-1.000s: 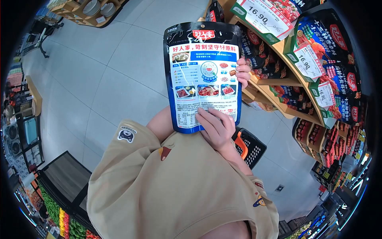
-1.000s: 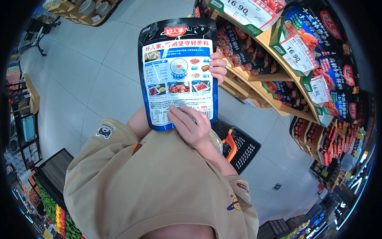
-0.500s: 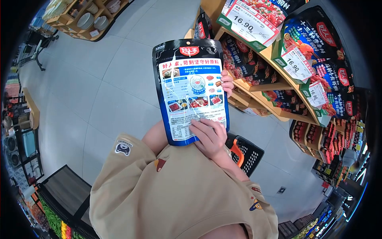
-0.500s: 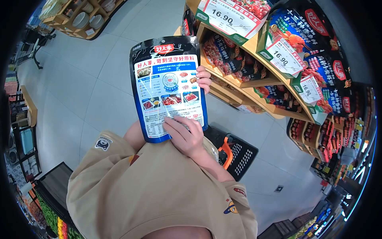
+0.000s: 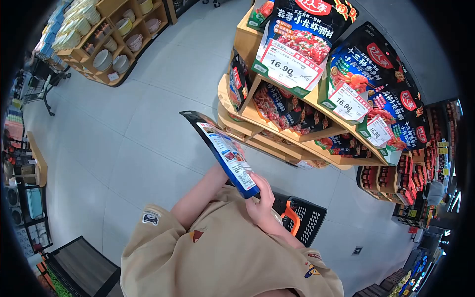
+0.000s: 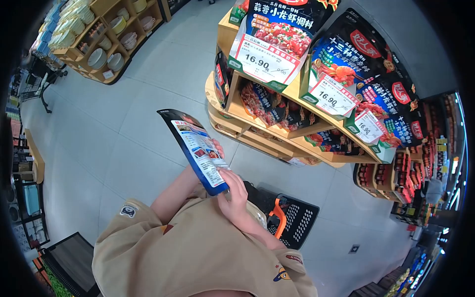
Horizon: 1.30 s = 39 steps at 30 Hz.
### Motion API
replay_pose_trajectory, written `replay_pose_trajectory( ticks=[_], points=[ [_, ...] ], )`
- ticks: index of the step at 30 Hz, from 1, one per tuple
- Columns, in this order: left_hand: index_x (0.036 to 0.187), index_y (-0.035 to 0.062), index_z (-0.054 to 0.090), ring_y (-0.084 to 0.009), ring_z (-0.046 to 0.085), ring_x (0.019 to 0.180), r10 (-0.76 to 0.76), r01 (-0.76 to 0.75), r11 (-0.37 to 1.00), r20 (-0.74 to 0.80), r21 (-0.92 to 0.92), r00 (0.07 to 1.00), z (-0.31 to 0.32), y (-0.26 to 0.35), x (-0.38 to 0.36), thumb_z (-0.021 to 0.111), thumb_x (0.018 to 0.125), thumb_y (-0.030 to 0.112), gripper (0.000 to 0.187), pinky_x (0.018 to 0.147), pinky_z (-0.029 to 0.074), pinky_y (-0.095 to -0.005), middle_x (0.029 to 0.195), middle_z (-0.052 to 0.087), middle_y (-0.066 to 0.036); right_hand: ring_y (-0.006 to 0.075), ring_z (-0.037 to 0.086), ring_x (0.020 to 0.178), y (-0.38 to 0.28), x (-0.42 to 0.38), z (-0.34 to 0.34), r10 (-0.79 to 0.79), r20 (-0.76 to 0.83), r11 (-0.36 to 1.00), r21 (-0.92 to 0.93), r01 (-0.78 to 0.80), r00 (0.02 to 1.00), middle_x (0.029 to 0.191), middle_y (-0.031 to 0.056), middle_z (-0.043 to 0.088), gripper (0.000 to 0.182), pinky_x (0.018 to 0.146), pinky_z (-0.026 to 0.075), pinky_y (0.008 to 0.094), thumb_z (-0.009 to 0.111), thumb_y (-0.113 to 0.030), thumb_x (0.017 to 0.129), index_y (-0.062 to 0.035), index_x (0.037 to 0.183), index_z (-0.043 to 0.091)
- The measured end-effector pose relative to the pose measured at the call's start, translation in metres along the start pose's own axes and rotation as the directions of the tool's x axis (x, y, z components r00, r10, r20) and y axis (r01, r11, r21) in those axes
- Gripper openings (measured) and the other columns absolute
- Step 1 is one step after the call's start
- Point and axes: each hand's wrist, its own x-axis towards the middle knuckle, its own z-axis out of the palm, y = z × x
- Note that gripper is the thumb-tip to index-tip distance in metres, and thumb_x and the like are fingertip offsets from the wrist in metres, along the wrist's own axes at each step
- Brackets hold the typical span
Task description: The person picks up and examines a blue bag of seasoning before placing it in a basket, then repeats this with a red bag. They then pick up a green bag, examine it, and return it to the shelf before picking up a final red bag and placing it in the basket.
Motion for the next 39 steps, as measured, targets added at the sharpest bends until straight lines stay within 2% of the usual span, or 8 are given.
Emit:
replay_pose_trajectory(
  ticks=[1, 4, 9, 14, 19, 27, 35, 39],
  points=[
    [0.089, 0.0071, 0.051, -0.0234, 0.053, 0.087, -0.088, 0.074, 0.989, 0.112, 0.128, 0.99, -0.002, 0.006, -0.002, 0.037, 0.086, 0.03, 0.027, 0.079, 0.043, -0.0395, 0.091, 0.056, -0.007, 0.0253, 0.054, 0.092, 0.003, -0.005, 0.003, 0.101, -0.035, 0.995, 0.014, -0.1, 0.994, 0.099, 0.015, 0.055, 0.044, 0.082, 0.041, 0.0322, 0.059, 0.008, 0.063, 0.0014, 0.104, 0.047],
    [0.1, 0.0073, 0.051, -0.0237, 0.051, 0.098, 0.33, -0.161, 0.943, -0.74, 0.292, 0.587, 0.039, -0.007, -0.002, 0.033, 0.087, 0.038, 0.038, 0.088, 0.036, -0.0447, 0.101, 0.055, -0.009, 0.0161, 0.047, 0.098, 0.011, -0.004, 0.004, 0.384, -0.055, 0.857, 0.392, -0.334, 0.922, 0.107, 0.0112, 0.045, 0.047, 0.084, 0.038, 0.0278, 0.053, 0.007, 0.073, 0.0, 0.115, 0.033],
    [0.113, 0.0097, 0.044, -0.0211, 0.047, 0.104, 0.544, -0.155, 0.781, -0.536, 0.605, 0.646, 0.083, -0.006, -0.023, 0.032, 0.088, 0.041, 0.042, 0.092, 0.033, -0.0377, 0.113, 0.051, -0.006, 0.0169, 0.046, 0.103, 0.033, 0.007, -0.01, 0.714, 0.149, 0.271, 0.842, -0.466, 0.684, 0.112, 0.0094, 0.044, 0.047, 0.087, 0.039, 0.0298, 0.049, 0.006, 0.077, -0.0028, 0.119, 0.029],
    [0.098, 0.003, 0.047, -0.0151, 0.056, 0.083, 0.821, -0.236, 0.465, -0.316, 0.853, 0.475, 0.101, -0.012, -0.024, 0.049, 0.084, 0.032, 0.032, 0.073, 0.046, -0.0291, 0.096, 0.057, -0.007, 0.0178, 0.042, 0.109, 0.068, -0.019, -0.005, 0.679, 0.389, 0.027, 0.834, -0.552, 0.622, 0.118, 0.0063, 0.041, 0.051, 0.09, 0.037, 0.0354, 0.05, 0.002, 0.078, -0.0072, 0.122, 0.026],
    [0.087, -0.0006, 0.054, -0.0089, 0.055, 0.067, 0.83, -0.073, 0.213, -0.141, 0.974, 0.54, 0.114, -0.024, -0.026, 0.049, 0.085, 0.026, 0.028, 0.061, 0.045, -0.0233, 0.08, 0.06, -0.005, 0.016, 0.044, 0.104, 0.081, -0.026, -0.004, 0.841, 0.413, 0.06, 0.57, -0.82, 0.349, 0.118, 0.005, 0.042, 0.059, 0.089, 0.034, 0.0361, 0.058, -0.009, 0.075, -0.0089, 0.124, 0.027],
    [0.086, -0.0029, 0.054, -0.0078, 0.052, 0.066, 0.87, -0.026, 0.134, -0.105, 0.991, 0.483, 0.103, -0.017, -0.03, 0.046, 0.086, 0.026, 0.03, 0.061, 0.043, -0.0237, 0.078, 0.059, -0.004, 0.0118, 0.051, 0.091, 0.075, 0.08, -0.07, 0.373, -0.122, 0.898, 0.297, -0.325, 0.92, 0.099, 0.0065, 0.054, 0.024, 0.08, 0.04, 0.0239, 0.048, 0.002, 0.078, -0.0005, 0.101, 0.05],
    [0.086, -0.0029, 0.053, -0.0072, 0.052, 0.065, 0.876, -0.057, 0.042, -0.009, 0.998, 0.482, 0.113, -0.006, -0.052, 0.045, 0.087, 0.023, 0.027, 0.059, 0.043, -0.0228, 0.079, 0.058, -0.003, 0.0236, 0.046, 0.106, 0.084, 0.257, -0.108, -0.091, -0.259, 0.989, 0.086, 0.117, 0.962, 0.112, 0.0182, 0.046, 0.045, 0.09, 0.037, 0.032, 0.054, -0.007, 0.075, 0.0019, 0.115, 0.037],
    [0.085, -0.0009, 0.053, -0.0074, 0.052, 0.064, 0.914, -0.07, 0.064, -0.03, 0.995, 0.406, 0.108, -0.002, -0.067, 0.046, 0.087, 0.024, 0.026, 0.059, 0.042, -0.0222, 0.078, 0.058, -0.003, 0.0327, 0.04, 0.11, 0.106, 0.315, -0.109, -0.064, -0.322, 0.946, -0.321, -0.045, 0.944, 0.117, 0.0259, 0.039, 0.069, 0.092, 0.033, 0.0348, 0.06, -0.022, 0.071, 0.0055, 0.122, 0.023]
  ],
)
